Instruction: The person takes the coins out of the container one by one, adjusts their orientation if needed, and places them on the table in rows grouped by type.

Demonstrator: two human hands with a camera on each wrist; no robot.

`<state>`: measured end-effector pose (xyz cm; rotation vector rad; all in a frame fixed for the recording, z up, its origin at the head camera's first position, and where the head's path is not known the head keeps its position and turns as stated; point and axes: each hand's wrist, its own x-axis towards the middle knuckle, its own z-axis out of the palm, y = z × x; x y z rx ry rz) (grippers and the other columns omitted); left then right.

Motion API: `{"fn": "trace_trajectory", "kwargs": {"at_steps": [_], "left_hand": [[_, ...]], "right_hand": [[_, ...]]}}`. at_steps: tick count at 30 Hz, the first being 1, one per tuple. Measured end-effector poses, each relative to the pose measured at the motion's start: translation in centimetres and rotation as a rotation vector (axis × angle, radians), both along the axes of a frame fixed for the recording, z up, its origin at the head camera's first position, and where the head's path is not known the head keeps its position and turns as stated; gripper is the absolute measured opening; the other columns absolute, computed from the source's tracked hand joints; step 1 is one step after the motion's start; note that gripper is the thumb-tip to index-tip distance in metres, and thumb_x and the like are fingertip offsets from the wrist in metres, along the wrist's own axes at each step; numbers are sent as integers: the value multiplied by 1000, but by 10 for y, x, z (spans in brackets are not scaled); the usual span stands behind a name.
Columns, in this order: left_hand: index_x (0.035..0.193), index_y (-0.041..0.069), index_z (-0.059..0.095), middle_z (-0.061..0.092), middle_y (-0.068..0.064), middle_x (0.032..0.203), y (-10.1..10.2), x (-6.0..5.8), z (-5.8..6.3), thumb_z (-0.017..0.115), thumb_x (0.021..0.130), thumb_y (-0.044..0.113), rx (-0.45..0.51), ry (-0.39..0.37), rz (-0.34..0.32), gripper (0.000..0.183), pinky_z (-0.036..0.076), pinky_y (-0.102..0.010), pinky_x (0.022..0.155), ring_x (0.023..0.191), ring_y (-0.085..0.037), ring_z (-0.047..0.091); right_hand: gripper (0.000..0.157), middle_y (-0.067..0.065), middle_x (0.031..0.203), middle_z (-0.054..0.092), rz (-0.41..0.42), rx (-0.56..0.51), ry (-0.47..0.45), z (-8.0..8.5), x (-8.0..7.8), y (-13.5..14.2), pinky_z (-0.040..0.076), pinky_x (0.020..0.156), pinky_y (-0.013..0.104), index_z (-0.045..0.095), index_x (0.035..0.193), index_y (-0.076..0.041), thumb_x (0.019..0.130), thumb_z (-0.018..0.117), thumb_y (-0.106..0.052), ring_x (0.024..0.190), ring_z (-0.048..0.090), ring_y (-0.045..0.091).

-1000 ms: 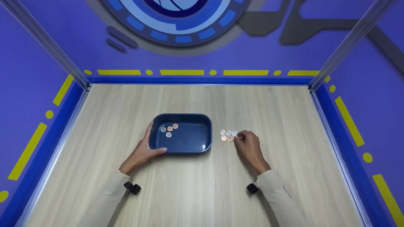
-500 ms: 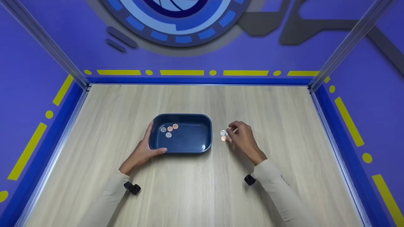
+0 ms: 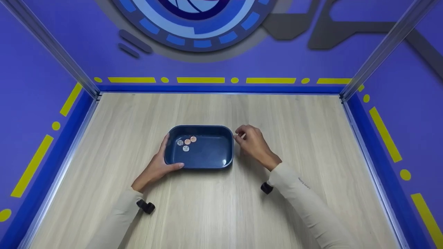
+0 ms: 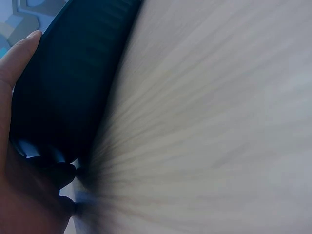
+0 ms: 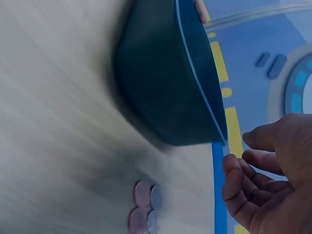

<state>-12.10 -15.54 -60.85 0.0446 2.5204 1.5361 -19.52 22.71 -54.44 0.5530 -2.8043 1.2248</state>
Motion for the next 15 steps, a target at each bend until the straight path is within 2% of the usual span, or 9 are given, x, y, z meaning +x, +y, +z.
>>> {"fn": "trace_trajectory", "kwargs": {"at_steps": [8, 15], "left_hand": [[179, 33, 3, 16, -18, 183, -1, 0, -2, 97, 78, 54, -6, 6, 0, 139, 16, -79, 126, 164, -58, -1], [179, 37, 3, 15, -18, 183, -1, 0, -1, 97, 77, 55, 10, 14, -4, 139, 15, -80, 126, 164, -58, -1]], "right_hand": [[14, 11, 106, 78, 103, 39, -22, 6, -10, -22, 58, 75, 31, 79, 113, 2, 102, 79, -7, 85, 73, 21], [14, 11, 102, 78, 181, 38, 32, 6, -19, -38, 59, 77, 37, 81, 110, 3, 98, 81, -4, 86, 71, 22]]}}
